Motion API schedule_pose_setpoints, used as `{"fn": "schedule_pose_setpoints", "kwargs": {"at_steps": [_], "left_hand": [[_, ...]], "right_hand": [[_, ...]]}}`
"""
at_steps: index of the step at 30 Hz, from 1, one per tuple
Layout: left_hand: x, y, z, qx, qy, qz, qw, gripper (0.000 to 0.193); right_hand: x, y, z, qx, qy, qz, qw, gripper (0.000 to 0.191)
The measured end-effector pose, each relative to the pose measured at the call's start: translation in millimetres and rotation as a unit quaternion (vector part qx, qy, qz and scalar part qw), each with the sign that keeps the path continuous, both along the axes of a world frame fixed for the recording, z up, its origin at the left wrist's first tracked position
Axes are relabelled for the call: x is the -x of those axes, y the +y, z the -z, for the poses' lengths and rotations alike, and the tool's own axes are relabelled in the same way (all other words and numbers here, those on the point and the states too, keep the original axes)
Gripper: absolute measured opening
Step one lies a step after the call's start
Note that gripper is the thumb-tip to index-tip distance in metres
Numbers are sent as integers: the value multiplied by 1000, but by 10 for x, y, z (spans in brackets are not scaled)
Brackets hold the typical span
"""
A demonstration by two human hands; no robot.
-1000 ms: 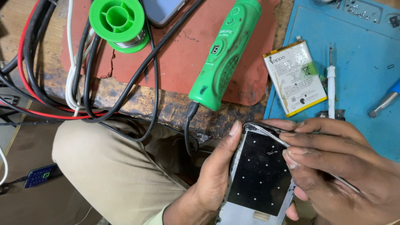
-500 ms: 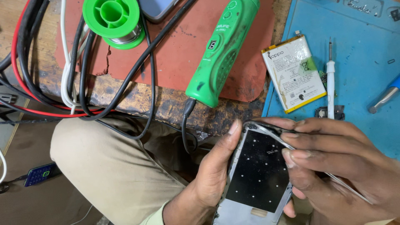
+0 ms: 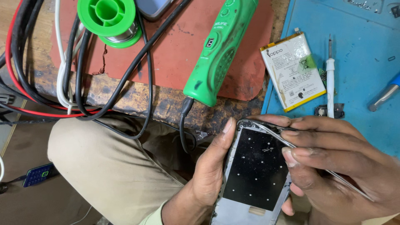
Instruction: The person uses tweezers to remove residue from the edges of a disassembled smartphone frame and then applies heat with a green soldering iron along the frame's perimeter. The person holds the phone with both hands and rotates it to access different sides.
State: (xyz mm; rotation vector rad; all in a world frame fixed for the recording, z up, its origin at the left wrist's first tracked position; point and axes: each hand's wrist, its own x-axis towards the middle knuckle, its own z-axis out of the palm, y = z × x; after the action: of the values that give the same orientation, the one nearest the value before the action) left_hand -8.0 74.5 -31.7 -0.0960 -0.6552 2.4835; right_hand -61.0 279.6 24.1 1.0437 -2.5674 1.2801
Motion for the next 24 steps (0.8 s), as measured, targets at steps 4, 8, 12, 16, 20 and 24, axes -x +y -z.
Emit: {"fn": "schedule_pose_setpoints", "kwargs": {"at_steps": [4,8,12,16,20,24], "left_hand": [[17,-14,-10,8,1,2,1000,71],[22,-14,-25,217,53,2,975,78],[11,-14,-10,16,4,5,1000,72],[9,-19,-1,20,16,8,1000,71],[3,-13,-27,66,13,-8,998,71],[-3,-30,-5,231,70,-7,970,74]], "right_hand": [[-39,-39,-18,5,3,8,1000,31],[-58,-95,-80,14,-20,16,1000,33],[67,-27,-44,-3,12,-40,999,34],[27,-32,-27,-1,19,-20,1000,34],[-65,-107,-158,-4,-34,7,999,31],[5,-172,-127,11,-2,0,1000,27]]}}
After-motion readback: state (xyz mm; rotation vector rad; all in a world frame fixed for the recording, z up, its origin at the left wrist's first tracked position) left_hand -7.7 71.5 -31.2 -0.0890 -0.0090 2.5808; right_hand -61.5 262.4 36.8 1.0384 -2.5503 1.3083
